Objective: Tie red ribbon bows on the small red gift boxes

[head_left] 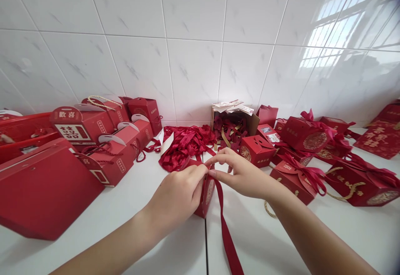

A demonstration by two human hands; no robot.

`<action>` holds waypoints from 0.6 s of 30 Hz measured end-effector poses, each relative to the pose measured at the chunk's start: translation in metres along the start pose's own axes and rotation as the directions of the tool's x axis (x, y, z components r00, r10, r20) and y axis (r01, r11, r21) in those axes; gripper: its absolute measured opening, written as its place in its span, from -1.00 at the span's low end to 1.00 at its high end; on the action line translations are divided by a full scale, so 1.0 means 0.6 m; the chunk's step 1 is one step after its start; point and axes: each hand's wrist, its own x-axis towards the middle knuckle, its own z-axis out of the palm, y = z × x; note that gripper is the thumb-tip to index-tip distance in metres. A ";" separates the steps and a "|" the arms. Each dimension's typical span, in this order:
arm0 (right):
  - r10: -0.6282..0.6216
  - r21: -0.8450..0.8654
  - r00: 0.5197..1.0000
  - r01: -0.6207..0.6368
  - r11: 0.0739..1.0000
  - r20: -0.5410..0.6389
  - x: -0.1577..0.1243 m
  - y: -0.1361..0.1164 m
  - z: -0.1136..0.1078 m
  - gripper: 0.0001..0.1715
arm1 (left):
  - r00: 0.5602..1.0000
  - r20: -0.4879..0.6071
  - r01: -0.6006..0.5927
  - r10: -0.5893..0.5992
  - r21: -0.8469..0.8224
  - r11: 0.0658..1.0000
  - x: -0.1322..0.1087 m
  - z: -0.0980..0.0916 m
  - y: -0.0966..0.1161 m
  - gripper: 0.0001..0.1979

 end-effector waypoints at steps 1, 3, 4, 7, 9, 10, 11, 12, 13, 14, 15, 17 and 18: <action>-0.005 0.011 1.000 0.005 1.000 -0.007 0.001 0.001 0.000 -0.70 | 1.000 -0.007 -0.005 0.005 -0.001 1.000 0.000 0.000 0.001 -0.74; -0.031 0.047 0.999 0.032 0.998 -0.016 0.004 0.004 0.002 -0.74 | 0.999 -0.030 -0.014 0.013 -0.035 0.999 0.000 -0.003 0.002 -0.77; -0.053 0.072 0.999 0.053 0.996 -0.013 0.005 0.005 0.002 -0.77 | 0.999 -0.048 -0.019 0.017 -0.061 0.998 0.000 -0.005 0.003 -0.78; -0.105 0.143 0.994 0.105 0.984 -0.007 0.007 0.004 0.003 -0.82 | 0.994 -0.113 -0.030 0.015 -0.129 0.991 -0.001 -0.012 0.006 -0.82; -0.096 0.161 0.995 0.095 0.982 -0.003 0.007 -0.001 0.002 -0.82 | 0.988 -0.154 -0.033 0.011 -0.141 0.989 -0.001 -0.017 0.007 -0.83; -0.087 0.168 0.996 0.087 0.982 -0.006 0.007 -0.004 0.001 -0.82 | 0.985 -0.171 -0.030 0.007 -0.132 0.991 -0.001 -0.019 0.007 -0.84; -0.081 0.174 0.997 0.082 0.981 -0.013 0.006 -0.008 0.000 -0.81 | 0.982 -0.191 -0.021 0.000 -0.109 0.994 0.000 -0.021 0.007 -0.85; -0.082 0.184 0.996 0.085 0.979 -0.023 0.005 -0.012 -0.002 -0.81 | 0.978 -0.207 -0.003 -0.012 -0.073 0.997 0.001 -0.023 0.006 -0.86; -0.090 0.198 0.995 0.096 0.975 -0.040 0.003 -0.017 -0.005 -0.80 | 0.975 -0.218 0.027 -0.032 -0.028 0.999 0.002 -0.026 0.005 -0.86; -0.102 0.214 0.992 0.115 0.970 -0.072 -0.001 -0.022 -0.008 -0.79 | 0.974 -0.218 0.066 -0.060 0.021 0.998 0.004 -0.028 0.004 -0.83; -0.115 0.228 0.987 0.139 0.964 -0.114 -0.006 -0.028 -0.014 -0.78 | 0.975 -0.200 0.111 -0.095 0.067 0.992 0.006 -0.031 0.001 -0.78; -0.138 0.240 0.966 0.190 0.952 -0.220 -0.023 -0.040 -0.031 -0.78 | 0.974 -0.103 0.213 -0.200 0.134 0.968 0.010 -0.037 -0.005 -0.70; -0.142 0.230 0.947 0.213 0.949 -0.289 -0.034 -0.045 -0.042 -0.77 | 0.965 -0.032 0.261 -0.260 0.155 0.953 0.011 -0.040 -0.010 -0.69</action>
